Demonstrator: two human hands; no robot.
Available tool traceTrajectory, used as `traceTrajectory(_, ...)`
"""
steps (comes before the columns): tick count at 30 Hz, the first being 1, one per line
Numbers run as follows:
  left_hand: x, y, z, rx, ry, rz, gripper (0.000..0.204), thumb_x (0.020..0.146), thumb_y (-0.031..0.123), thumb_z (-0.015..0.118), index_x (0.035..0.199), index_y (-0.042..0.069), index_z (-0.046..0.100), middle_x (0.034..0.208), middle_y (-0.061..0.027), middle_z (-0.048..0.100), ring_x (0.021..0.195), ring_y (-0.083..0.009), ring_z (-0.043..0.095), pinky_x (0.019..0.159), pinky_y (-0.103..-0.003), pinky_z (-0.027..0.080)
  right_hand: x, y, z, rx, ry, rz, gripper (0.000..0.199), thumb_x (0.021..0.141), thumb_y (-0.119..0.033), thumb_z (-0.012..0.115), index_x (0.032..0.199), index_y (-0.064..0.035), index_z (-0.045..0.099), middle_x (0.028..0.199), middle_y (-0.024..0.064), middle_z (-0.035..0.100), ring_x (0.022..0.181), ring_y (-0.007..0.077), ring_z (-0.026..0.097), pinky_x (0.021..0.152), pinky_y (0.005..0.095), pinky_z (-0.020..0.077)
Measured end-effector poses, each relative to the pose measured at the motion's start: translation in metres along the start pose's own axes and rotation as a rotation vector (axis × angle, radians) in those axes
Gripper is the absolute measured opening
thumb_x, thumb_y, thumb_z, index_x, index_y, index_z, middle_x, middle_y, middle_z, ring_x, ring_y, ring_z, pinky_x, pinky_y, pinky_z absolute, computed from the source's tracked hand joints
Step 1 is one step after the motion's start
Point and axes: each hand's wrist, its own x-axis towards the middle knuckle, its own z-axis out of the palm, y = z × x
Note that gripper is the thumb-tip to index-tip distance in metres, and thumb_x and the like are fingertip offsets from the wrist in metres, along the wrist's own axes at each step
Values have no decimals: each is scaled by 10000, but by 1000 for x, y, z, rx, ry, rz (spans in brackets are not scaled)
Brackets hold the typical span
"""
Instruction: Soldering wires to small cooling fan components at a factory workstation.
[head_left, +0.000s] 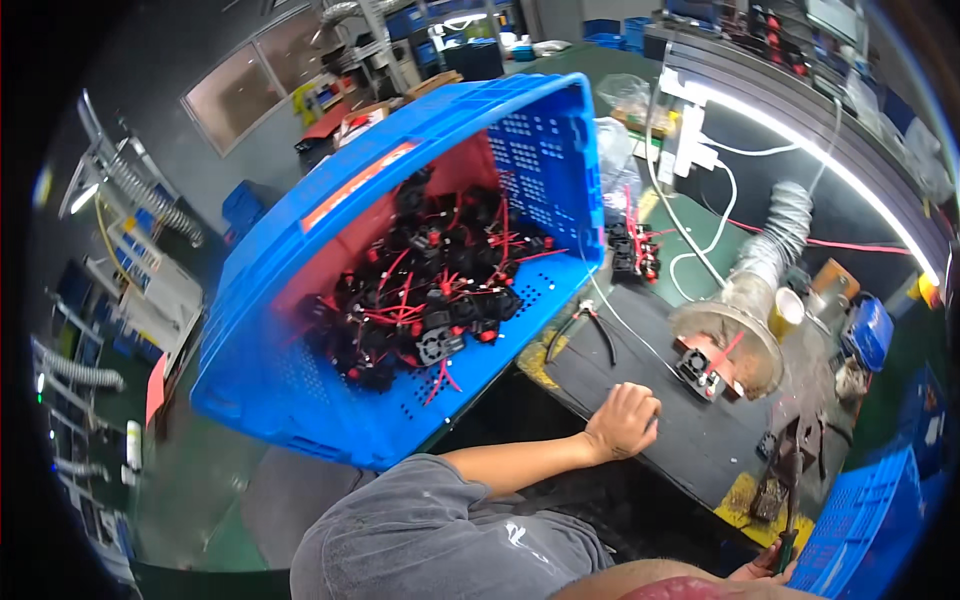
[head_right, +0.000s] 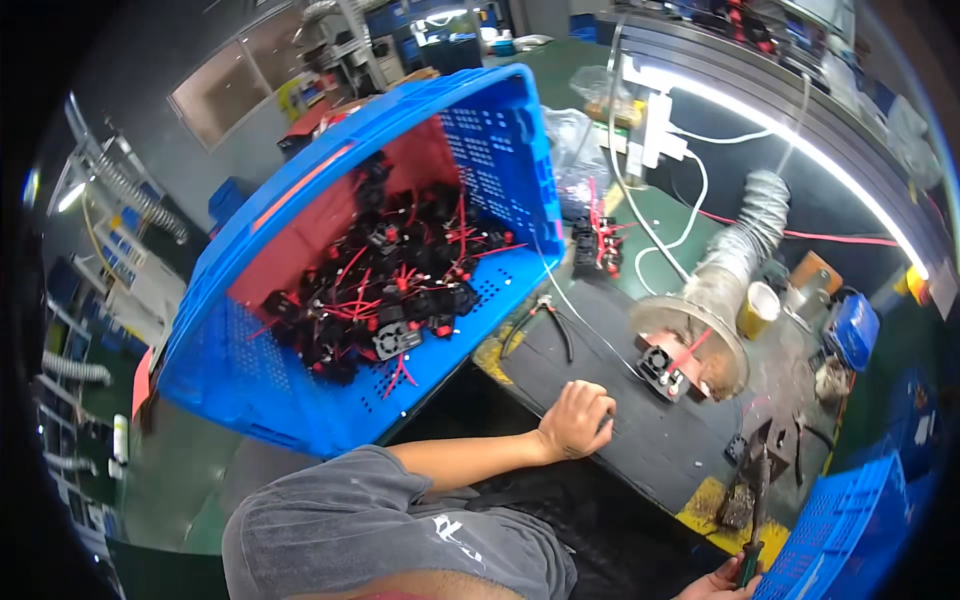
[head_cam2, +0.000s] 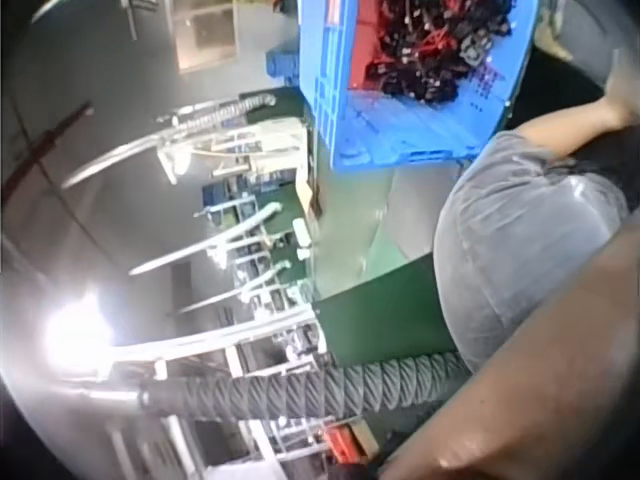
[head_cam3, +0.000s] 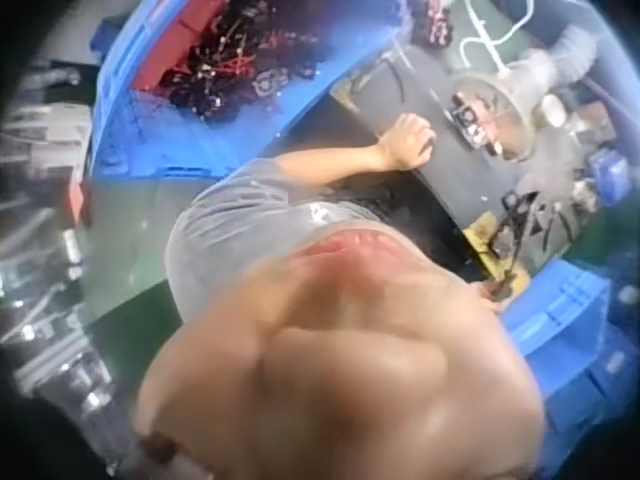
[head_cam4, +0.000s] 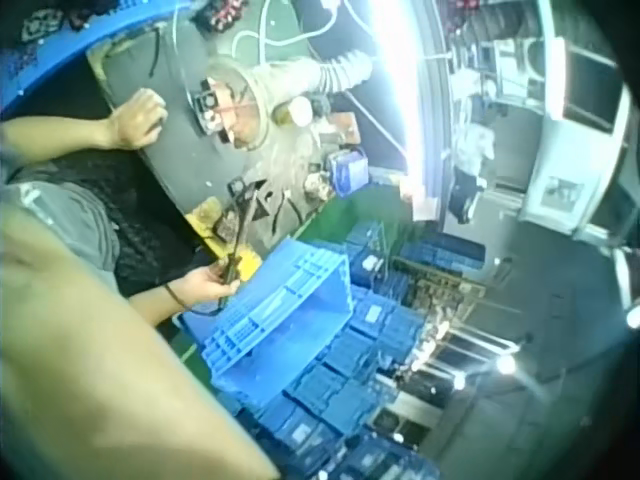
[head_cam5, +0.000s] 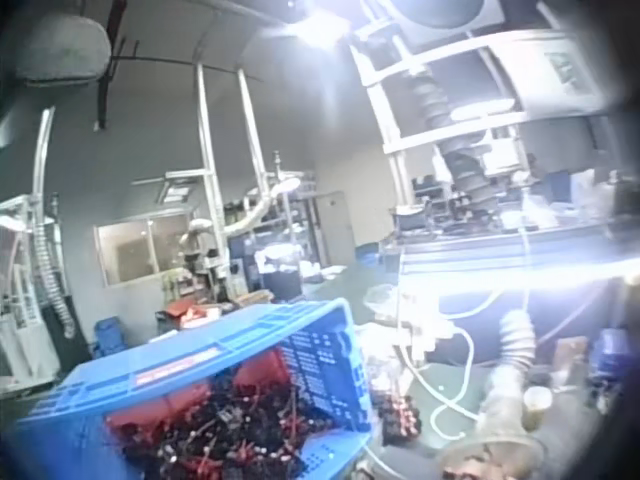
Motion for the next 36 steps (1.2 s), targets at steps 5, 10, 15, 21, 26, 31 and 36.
traceTrajectory(5, -10, -2, -2, 34, 34, -14, 310, 706, 128, 691, 967, 64, 535, 965, -114, 498, 882, -299, 517, 778, -399, 426, 21, 4, 57, -160, 40, -79, 397, 964, -234, 566, 1240, 49, 540, 1139, 166, 635, 970, 259, 678, 794, 247, 617)
traceTrajectory(10, -13, -3, 2, -75, 102, 115, 316, 712, 124, 685, 986, 78, 535, 993, -116, 505, 901, -303, 519, 784, -397, 424, 1, -4, 107, -224, -18, -225, 396, 938, -224, 596, 1243, 25, 550, 1199, 129, 590, 1002, 250, 646, 859, 267, 569)
traceTrajectory(15, -60, 93, -2, -760, -374, 486, 121, 694, 174, 630, 676, 54, 625, 695, -177, 622, 664, -315, 627, 627, -424, 501, -21, -21, 111, -3, 142, -53, 368, 936, -253, 600, 1183, 20, 592, 1066, 132, 651, 915, 217, 668, 792, 249, 568)
traceTrajectory(21, -146, 94, 110, -559, -1264, -384, 312, 811, 158, 500, 1001, -46, 640, 991, -298, 645, 933, -448, 623, 818, -504, 508, -86, -40, 112, 12, 182, -170, 319, 957, -228, 576, 1114, 49, 582, 1027, 169, 663, 894, 262, 664, 829, 322, 557)
traceTrajectory(26, -149, 112, 195, -982, -1267, -682, 670, 973, 501, 354, 1372, -28, 450, 1469, -241, 396, 1360, -374, 380, 1120, -397, 307, -120, -61, 107, -44, 325, -293, 351, 972, -242, 542, 1130, 71, 565, 1048, 248, 659, 893, 296, 696, 779, 308, 602)
traceTrajectory(31, -146, 178, 152, -696, -1276, -446, 706, 854, 563, 567, 1335, 50, 517, 1420, -234, 393, 1385, -440, 246, 1085, -567, 286, -118, -67, 88, -43, 340, -358, 340, 964, -238, 542, 1105, 70, 576, 1038, 257, 666, 880, 304, 704, 775, 325, 615)
traceTrajectory(36, -165, 139, 155, -355, -1407, -264, 634, 844, 544, 595, 1218, 32, 595, 1355, -243, 446, 1273, -389, 404, 1021, -538, 372, -110, -85, 93, -158, 351, -377, 343, 955, -238, 555, 1103, 71, 575, 1005, 249, 672, 875, 300, 705, 768, 320, 614)
